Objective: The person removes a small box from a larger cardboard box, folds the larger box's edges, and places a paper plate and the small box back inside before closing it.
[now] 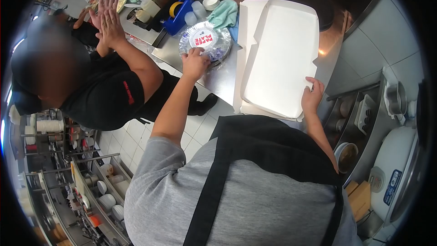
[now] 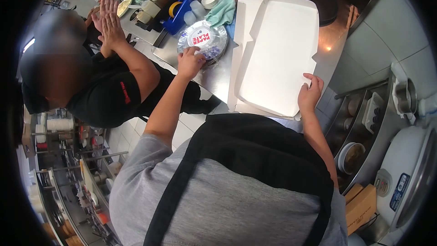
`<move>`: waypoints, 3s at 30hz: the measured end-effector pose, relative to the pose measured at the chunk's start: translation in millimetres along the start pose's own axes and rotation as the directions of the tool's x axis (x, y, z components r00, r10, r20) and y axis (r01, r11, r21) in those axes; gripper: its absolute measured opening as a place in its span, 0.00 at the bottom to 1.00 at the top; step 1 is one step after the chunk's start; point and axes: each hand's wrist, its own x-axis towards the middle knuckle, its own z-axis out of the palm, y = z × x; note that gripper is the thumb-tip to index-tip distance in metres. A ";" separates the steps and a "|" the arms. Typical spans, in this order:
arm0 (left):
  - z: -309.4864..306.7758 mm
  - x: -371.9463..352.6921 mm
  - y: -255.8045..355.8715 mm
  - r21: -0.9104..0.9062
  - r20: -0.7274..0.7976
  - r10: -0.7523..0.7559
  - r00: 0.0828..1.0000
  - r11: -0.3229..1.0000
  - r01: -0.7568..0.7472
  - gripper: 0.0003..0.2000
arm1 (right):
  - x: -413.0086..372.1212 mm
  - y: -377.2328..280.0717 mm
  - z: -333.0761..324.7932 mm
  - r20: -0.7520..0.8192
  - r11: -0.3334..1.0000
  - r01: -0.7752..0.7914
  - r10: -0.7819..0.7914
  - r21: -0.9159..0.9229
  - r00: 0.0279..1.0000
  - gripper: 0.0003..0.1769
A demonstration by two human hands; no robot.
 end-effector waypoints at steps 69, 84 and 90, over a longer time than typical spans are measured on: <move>90.2 201.6 98.2 -0.791 0.434 0.124 0.892 0.526 0.312 0.15 | 196.7 25.5 9.6 0.473 0.920 -0.384 0.308 0.070 0.825 0.22; 74.4 164.2 102.9 -0.614 0.348 0.402 0.847 0.780 -0.117 0.09 | 133.2 51.7 -0.8 0.374 0.946 0.324 -0.306 0.016 0.876 0.14; 64.7 132.3 107.6 -0.510 0.254 0.304 0.918 0.849 -0.140 0.10 | 118.2 37.3 -0.8 0.356 0.994 0.077 -0.099 0.077 0.929 0.16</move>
